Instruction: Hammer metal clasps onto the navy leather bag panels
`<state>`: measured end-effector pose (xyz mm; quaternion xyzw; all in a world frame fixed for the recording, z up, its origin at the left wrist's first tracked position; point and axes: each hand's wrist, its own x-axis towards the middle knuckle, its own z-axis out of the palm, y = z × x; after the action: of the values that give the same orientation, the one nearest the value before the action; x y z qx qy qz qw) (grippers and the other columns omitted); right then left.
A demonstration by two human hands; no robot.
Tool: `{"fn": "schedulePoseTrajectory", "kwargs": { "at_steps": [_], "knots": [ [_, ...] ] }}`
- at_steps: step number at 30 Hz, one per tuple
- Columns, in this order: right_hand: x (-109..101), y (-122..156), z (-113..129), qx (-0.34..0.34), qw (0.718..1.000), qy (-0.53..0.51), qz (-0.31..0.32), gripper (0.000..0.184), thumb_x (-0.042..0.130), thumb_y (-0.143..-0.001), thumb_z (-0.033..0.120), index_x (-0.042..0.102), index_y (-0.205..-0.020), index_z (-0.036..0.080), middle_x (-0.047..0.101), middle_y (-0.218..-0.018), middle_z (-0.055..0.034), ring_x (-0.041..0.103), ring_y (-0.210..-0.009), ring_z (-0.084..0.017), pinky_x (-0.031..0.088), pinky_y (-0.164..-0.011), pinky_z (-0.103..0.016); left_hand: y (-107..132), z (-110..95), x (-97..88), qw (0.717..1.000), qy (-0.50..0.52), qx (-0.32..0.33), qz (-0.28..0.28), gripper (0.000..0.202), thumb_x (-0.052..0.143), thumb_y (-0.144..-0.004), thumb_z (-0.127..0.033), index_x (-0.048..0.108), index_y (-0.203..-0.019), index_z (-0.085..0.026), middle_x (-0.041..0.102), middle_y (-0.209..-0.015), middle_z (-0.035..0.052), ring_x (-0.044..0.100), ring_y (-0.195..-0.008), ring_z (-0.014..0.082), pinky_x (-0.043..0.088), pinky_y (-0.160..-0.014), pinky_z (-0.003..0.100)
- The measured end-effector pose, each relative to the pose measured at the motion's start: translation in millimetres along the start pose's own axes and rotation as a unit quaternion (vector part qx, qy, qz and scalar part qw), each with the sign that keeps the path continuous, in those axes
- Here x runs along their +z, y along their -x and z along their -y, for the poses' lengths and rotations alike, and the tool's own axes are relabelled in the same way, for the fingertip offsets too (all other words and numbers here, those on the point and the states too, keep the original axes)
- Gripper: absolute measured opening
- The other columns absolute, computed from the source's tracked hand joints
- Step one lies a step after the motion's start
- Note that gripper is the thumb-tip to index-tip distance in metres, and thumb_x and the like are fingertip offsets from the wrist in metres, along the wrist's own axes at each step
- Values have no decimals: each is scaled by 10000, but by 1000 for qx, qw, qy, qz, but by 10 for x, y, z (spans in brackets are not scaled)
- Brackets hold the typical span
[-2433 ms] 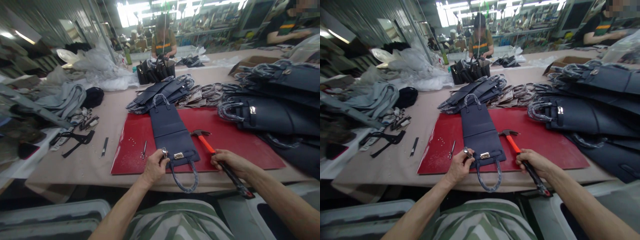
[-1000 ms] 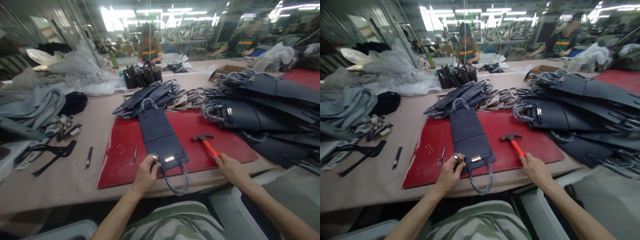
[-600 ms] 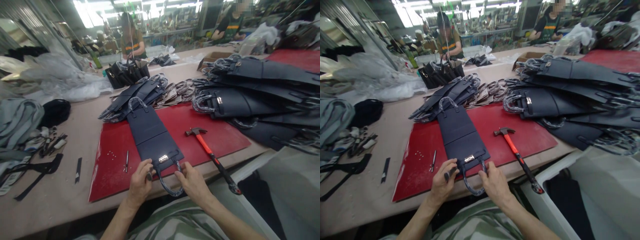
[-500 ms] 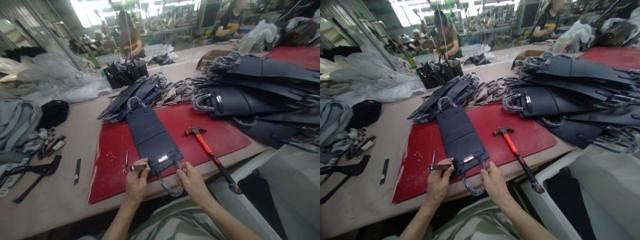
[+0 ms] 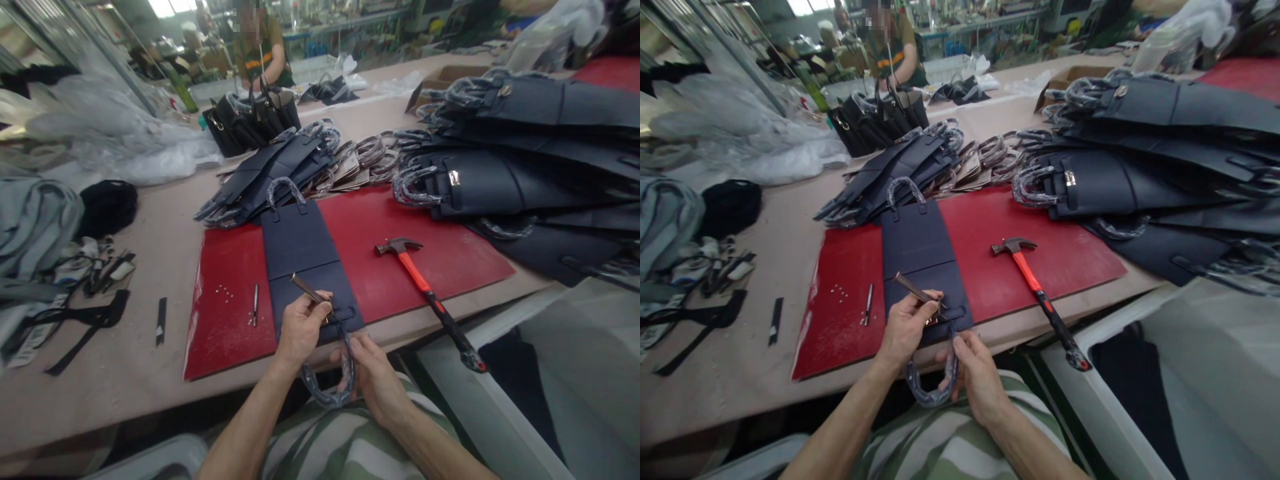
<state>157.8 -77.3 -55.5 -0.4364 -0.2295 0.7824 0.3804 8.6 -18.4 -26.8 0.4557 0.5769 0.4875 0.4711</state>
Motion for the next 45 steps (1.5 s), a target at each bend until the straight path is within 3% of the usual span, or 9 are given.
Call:
{"fn": "schedulePoseTrajectory", "kwargs": {
  "at_steps": [3,6,11,15,19,25,29,34,45],
  "knots": [
    [-20,-28,61,-15,1000,1,3,493,636,-842,651,516,-953,187,716,-870,-41,565,-392,-100,356,-306,-181,-6,13,-20,1000,-2,-6,0,263,682,-832,-373,734,-978,-160,739,-1015,76,658,-797,155,523,-652,218],
    [-29,-70,150,-33,999,9,1,506,684,-807,649,566,-923,170,720,-836,-46,539,-392,-87,409,-337,-195,-20,-2,-63,1000,21,-17,4,277,697,-827,-384,735,-974,-152,737,-1004,79,657,-810,155,522,-661,217],
    [19,-145,367,20,999,-47,-14,549,811,-676,613,592,-921,173,716,-783,-46,644,-542,-142,477,-444,-209,-63,-25,-84,998,62,-31,-2,318,736,-793,-410,734,-949,-133,735,-943,84,660,-778,164,527,-634,230],
    [53,-225,466,33,999,-15,8,542,778,-686,649,596,-868,171,676,-672,-19,595,-470,-133,454,-424,-220,-85,-63,-111,996,76,-40,-5,348,764,-765,-434,736,-933,-130,739,-933,90,664,-779,170,530,-640,237],
    [41,-326,492,-11,996,88,-13,547,762,-690,665,618,-799,149,635,-605,-13,575,-463,-137,467,-437,-239,-98,-122,-142,996,85,-31,-12,316,769,-781,-412,741,-922,-130,746,-939,90,679,-837,178,542,-717,248],
    [100,-350,489,-40,999,35,4,448,806,-688,548,623,-803,156,622,-607,2,569,-464,-122,457,-431,-212,-117,-194,-66,995,102,-4,-17,269,750,-822,-384,734,-946,-146,754,-989,84,692,-898,185,549,-771,255],
    [120,-363,466,-58,998,16,26,390,813,-700,489,647,-821,157,634,-636,1,569,-471,-114,485,-448,-211,-114,-205,-59,997,75,-26,-12,290,753,-825,-406,735,-981,-162,751,-1048,86,701,-897,199,546,-688,236],
    [75,-439,428,-76,993,10,86,357,811,-719,457,682,-856,154,650,-680,-11,573,-509,-121,543,-489,-250,-118,-203,-139,993,116,9,-5,262,762,-836,-390,741,-957,-159,754,-1026,84,700,-972,205,537,-905,295],
    [95,-450,487,-55,993,18,101,380,828,-707,458,692,-888,152,648,-686,-9,573,-500,-117,527,-483,-241,-84,-178,-180,992,127,21,10,234,753,-854,-364,732,-973,-164,750,-1055,90,697,-1024,229,539,-942,330]
  ]
}}
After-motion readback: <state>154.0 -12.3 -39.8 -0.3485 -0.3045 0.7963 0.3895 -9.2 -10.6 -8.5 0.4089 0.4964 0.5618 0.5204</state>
